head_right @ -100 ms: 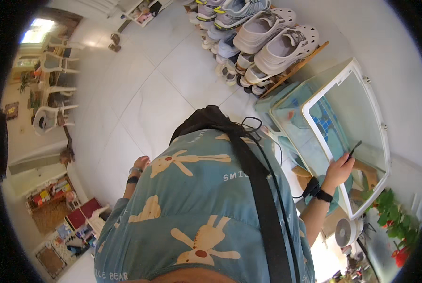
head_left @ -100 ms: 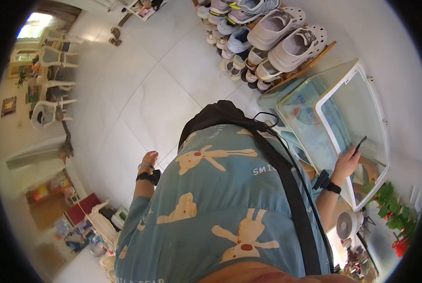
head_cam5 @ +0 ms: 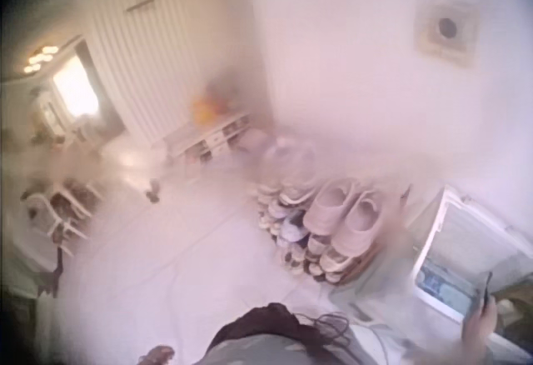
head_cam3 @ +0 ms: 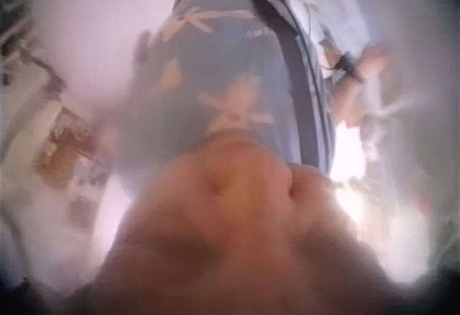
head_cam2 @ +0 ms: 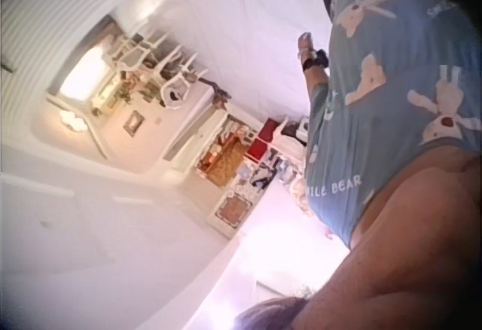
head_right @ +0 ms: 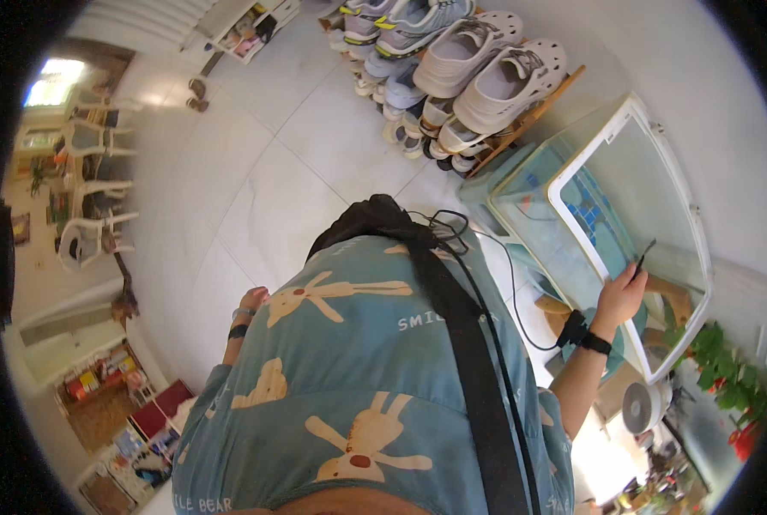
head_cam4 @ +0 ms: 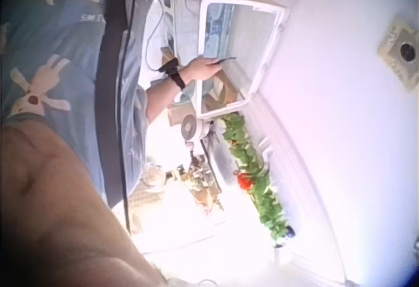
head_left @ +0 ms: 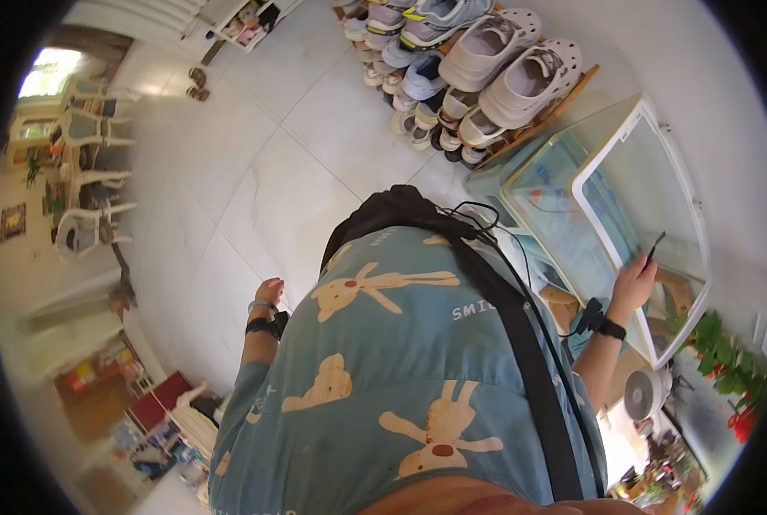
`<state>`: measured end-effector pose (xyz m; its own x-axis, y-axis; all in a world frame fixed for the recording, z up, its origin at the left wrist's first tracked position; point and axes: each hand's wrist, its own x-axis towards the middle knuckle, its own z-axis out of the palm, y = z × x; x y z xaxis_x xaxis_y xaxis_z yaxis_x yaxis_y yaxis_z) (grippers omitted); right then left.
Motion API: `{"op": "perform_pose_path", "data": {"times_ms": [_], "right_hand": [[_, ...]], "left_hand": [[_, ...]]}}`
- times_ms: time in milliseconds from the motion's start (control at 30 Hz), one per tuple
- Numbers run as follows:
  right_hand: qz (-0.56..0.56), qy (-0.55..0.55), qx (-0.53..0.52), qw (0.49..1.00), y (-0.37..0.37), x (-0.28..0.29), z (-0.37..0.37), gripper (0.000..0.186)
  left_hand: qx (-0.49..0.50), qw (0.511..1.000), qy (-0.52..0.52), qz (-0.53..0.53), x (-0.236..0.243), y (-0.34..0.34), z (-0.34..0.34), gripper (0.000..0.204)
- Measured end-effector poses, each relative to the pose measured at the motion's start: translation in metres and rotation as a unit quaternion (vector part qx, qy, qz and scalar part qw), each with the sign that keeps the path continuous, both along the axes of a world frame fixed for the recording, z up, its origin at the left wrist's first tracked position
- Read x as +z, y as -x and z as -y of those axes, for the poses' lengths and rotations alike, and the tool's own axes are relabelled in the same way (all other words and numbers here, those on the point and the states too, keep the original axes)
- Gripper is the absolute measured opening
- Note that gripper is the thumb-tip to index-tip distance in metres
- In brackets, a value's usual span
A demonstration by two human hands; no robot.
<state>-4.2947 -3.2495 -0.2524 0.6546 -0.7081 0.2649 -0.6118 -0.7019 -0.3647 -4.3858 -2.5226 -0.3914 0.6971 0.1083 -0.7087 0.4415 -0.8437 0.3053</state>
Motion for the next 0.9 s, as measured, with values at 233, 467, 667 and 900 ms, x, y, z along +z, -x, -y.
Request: {"op": "perform_pose_path", "data": {"times_ms": [233, 467, 667, 900], "right_hand": [[-0.047, 0.01, -0.023, 0.999, -0.006, 0.004, -0.011, 0.027], [-0.01, -0.016, -0.003, 1.0, -0.004, 0.005, -0.009, 0.028], [-0.048, 0.004, -0.033, 0.998, 0.003, -0.007, 0.01, 0.033], [-0.028, -0.001, 0.029, 0.999, -0.007, -0.001, 0.001, 0.032]], "left_hand": [[0.028, 0.996, 0.054, 0.06, 0.022, -0.075, 0.003, 0.039], [0.083, 0.989, 0.063, 0.104, -0.027, -0.019, -0.067, 0.037], [-0.062, 0.994, -0.026, -0.086, -0.073, 0.081, -0.134, 0.035], [0.043, 0.998, 0.045, -0.006, -0.061, 0.061, -0.086, 0.035]]}}
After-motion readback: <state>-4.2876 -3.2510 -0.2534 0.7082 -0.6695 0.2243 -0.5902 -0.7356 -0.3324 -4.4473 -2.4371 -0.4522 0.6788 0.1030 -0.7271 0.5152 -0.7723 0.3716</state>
